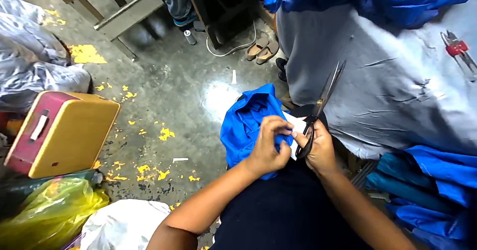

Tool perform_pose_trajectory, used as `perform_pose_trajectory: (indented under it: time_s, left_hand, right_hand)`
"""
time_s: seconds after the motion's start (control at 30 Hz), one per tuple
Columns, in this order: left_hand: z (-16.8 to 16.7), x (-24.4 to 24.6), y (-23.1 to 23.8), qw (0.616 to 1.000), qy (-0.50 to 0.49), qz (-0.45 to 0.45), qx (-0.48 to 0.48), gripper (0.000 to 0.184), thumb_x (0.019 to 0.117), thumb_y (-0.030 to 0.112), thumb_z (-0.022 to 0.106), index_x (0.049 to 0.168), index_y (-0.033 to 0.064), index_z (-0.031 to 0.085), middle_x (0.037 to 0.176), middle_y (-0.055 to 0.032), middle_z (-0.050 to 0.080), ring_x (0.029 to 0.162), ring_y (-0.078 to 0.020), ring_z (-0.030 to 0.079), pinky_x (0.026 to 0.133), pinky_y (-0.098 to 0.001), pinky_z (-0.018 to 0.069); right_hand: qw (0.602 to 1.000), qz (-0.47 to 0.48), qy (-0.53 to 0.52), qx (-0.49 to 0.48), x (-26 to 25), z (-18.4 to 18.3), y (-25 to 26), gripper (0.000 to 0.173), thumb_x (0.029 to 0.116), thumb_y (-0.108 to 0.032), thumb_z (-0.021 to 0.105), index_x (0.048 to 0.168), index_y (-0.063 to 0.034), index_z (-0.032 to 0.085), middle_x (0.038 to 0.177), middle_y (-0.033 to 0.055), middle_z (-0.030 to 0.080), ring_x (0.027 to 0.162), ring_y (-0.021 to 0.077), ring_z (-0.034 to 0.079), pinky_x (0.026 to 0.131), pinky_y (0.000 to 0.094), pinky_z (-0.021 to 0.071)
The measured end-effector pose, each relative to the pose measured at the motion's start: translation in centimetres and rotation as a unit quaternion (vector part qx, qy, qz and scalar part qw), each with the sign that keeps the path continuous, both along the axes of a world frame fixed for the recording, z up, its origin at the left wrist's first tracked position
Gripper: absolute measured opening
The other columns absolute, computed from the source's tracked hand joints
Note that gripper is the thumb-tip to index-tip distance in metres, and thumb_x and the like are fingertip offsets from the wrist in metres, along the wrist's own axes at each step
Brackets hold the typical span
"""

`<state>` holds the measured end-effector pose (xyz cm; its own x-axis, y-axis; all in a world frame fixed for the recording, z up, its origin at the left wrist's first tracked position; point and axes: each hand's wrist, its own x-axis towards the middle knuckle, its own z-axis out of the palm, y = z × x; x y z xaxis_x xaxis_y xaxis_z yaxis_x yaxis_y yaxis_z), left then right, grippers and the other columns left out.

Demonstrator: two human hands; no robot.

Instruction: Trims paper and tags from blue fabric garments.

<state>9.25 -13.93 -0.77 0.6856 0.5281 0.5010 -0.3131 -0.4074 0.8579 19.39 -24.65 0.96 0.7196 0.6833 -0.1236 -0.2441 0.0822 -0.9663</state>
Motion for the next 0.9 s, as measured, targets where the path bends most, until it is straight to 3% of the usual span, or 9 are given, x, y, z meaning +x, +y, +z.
perform_pose_trajectory:
  time_s: [0.13, 0.23, 0.33, 0.4, 0.47, 0.6, 0.7, 0.8, 0.9]
  left_hand:
    - [4.4, 1.8, 4.6, 0.986, 0.045, -0.032, 0.155, 0.026, 0.0966, 0.013, 0.052, 0.107, -0.0061, 0.066, 0.113, -0.0213, 0.065, 0.115, -0.0252, 0.061, 0.101, -0.0363, 0.0492]
    - [5.8, 4.0, 6.9, 0.918, 0.197, -0.097, 0.329, 0.044, 0.1041, 0.037, 0.045, 0.116, 0.0040, 0.072, 0.117, -0.0154, 0.069, 0.119, -0.0324, 0.062, 0.109, -0.0578, 0.0378]
    - [4.7, 4.3, 9.0, 0.848, 0.357, -0.134, 0.367, 0.061, 0.1005, 0.057, 0.049, 0.124, 0.0036, 0.069, 0.117, -0.0183, 0.070, 0.118, -0.0389, 0.064, 0.112, -0.0711, 0.0291]
    - [3.9, 3.3, 9.4, 0.849, 0.356, -0.126, 0.368, 0.052, 0.0997, 0.048, 0.058, 0.119, 0.0011, 0.069, 0.107, -0.0174, 0.072, 0.106, -0.0359, 0.069, 0.110, -0.0667, 0.0357]
    - [2.6, 2.0, 8.3, 0.886, 0.264, -0.089, 0.370, 0.028, 0.1007, 0.028, 0.060, 0.100, 0.0011, 0.070, 0.090, -0.0133, 0.071, 0.089, -0.0300, 0.072, 0.098, -0.0565, 0.0493]
    - [1.2, 0.1, 4.5, 0.959, 0.163, -0.066, 0.222, 0.030, 0.1025, 0.018, 0.053, 0.084, 0.0020, 0.070, 0.081, -0.0127, 0.065, 0.083, -0.0247, 0.066, 0.081, -0.0383, 0.0523]
    - [1.2, -0.5, 3.5, 0.978, 0.187, -0.056, -0.080, 0.037, 0.1028, 0.020, 0.051, 0.079, -0.0024, 0.068, 0.116, -0.0157, 0.060, 0.109, -0.0110, 0.058, 0.092, -0.0231, 0.0497]
    - [1.6, 0.4, 3.9, 0.896, 0.253, -0.079, -0.356, 0.024, 0.1001, 0.024, 0.059, 0.110, 0.0030, 0.051, 0.122, -0.0032, 0.059, 0.100, -0.0038, 0.061, 0.083, -0.0256, 0.0526]
    - [2.4, 1.5, 5.2, 0.852, 0.318, -0.201, -0.364, 0.072, 0.0863, 0.021, 0.074, 0.144, -0.0017, 0.037, 0.111, -0.0063, 0.066, 0.095, -0.0055, 0.065, 0.087, -0.0266, 0.0561]
  right_hand:
    - [0.991, 0.021, -0.130, 0.013, 0.0, 0.1, -0.6, 0.035, 0.0816, 0.003, 0.068, 0.114, -0.0035, 0.056, 0.095, -0.0099, 0.071, 0.083, -0.0033, 0.068, 0.079, 0.0171, 0.0585]
    - [0.982, -0.014, -0.187, 0.028, 0.1, 0.5, -0.3, 0.038, 0.0805, 0.003, 0.069, 0.115, -0.0043, 0.056, 0.097, -0.0124, 0.071, 0.085, -0.0047, 0.068, 0.080, 0.0168, 0.0587]
    - [0.978, -0.076, -0.191, 0.045, 1.4, 0.8, -0.6, 0.038, 0.0807, 0.006, 0.068, 0.114, -0.0080, 0.055, 0.096, -0.0123, 0.071, 0.084, -0.0031, 0.069, 0.077, 0.0172, 0.0591]
    - [0.975, -0.119, -0.182, 0.053, 2.4, 0.7, -0.9, 0.039, 0.0811, 0.008, 0.065, 0.114, -0.0087, 0.053, 0.096, -0.0115, 0.070, 0.085, -0.0016, 0.069, 0.078, 0.0183, 0.0591]
    - [0.972, -0.150, -0.170, 0.056, 3.0, 0.5, -1.2, 0.039, 0.0826, 0.009, 0.064, 0.114, -0.0099, 0.052, 0.096, -0.0116, 0.069, 0.085, -0.0014, 0.068, 0.078, 0.0183, 0.0587]
    - [0.973, -0.152, -0.158, 0.067, 3.3, 1.0, -0.9, 0.041, 0.0815, 0.008, 0.066, 0.115, -0.0113, 0.053, 0.094, -0.0127, 0.067, 0.081, -0.0019, 0.066, 0.075, 0.0174, 0.0579]
    - [0.975, -0.123, -0.165, 0.088, 2.9, 1.8, -0.9, 0.042, 0.0803, 0.004, 0.071, 0.115, -0.0135, 0.055, 0.096, -0.0139, 0.069, 0.084, -0.0016, 0.068, 0.076, 0.0178, 0.0588]
    - [0.973, -0.092, -0.182, 0.112, 2.8, 2.7, -0.7, 0.041, 0.0805, -0.001, 0.076, 0.115, -0.0177, 0.061, 0.099, -0.0154, 0.071, 0.085, -0.0029, 0.068, 0.076, 0.0163, 0.0586]
    - [0.969, -0.055, -0.213, 0.117, 2.9, 3.3, -0.5, 0.041, 0.0809, -0.006, 0.076, 0.116, -0.0219, 0.061, 0.100, -0.0174, 0.071, 0.084, -0.0044, 0.068, 0.074, 0.0151, 0.0586]
